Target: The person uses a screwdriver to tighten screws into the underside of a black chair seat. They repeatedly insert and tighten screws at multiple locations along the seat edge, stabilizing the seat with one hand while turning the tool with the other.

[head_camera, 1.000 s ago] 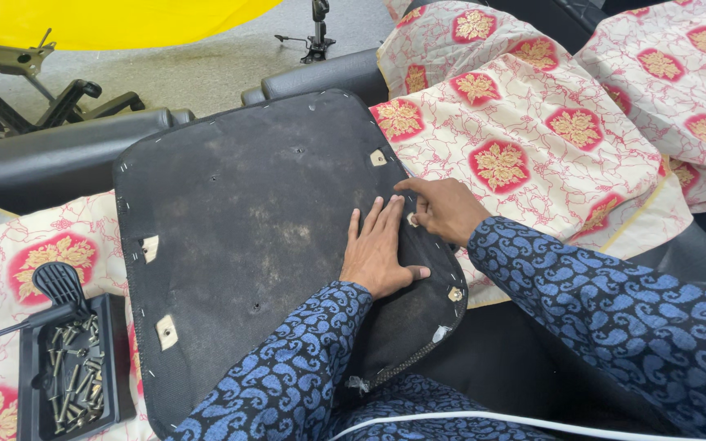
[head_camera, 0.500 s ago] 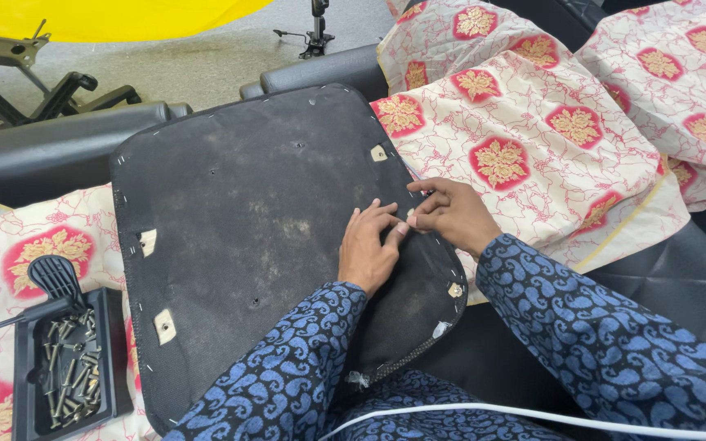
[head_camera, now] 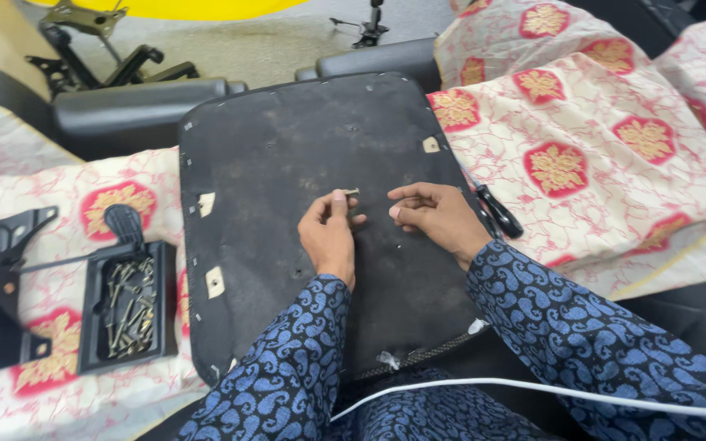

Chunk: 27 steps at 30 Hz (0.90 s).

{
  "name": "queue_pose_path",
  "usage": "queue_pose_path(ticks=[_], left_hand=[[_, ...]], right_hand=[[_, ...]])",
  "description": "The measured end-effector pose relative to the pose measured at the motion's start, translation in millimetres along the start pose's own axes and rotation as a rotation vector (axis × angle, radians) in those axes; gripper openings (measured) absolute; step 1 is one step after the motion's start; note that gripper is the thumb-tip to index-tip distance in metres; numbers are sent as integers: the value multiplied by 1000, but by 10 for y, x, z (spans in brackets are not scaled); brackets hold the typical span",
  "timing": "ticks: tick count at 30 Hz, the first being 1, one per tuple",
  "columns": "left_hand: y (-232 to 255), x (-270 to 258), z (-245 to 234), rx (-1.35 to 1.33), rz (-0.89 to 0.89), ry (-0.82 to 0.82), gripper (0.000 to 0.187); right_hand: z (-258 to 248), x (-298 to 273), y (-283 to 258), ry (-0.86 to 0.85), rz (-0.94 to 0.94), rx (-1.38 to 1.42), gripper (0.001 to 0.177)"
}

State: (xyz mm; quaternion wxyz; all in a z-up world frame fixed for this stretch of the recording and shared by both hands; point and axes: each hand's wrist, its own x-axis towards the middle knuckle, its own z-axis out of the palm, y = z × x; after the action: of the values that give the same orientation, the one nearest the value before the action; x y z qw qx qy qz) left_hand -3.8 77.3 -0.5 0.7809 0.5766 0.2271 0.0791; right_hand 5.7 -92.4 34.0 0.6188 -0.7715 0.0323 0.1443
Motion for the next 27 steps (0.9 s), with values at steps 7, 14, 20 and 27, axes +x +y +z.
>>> queue_pose_path(ticks=[7,14,20,27], left_hand=[[261,484,-1248,-267,76,540,27],[492,412,-2147,-592,-201,919,31],[412,460,-2249,-663,-257,883,30],[344,637,-1652,-114,147,735,22]], right_hand=[[577,85,-193,-203,54,-37,32],[902,117,-290,-258,59,-85,33],[845,98,-229,-246,77,-62,33],[451,67,-59,21,61,-83,28]])
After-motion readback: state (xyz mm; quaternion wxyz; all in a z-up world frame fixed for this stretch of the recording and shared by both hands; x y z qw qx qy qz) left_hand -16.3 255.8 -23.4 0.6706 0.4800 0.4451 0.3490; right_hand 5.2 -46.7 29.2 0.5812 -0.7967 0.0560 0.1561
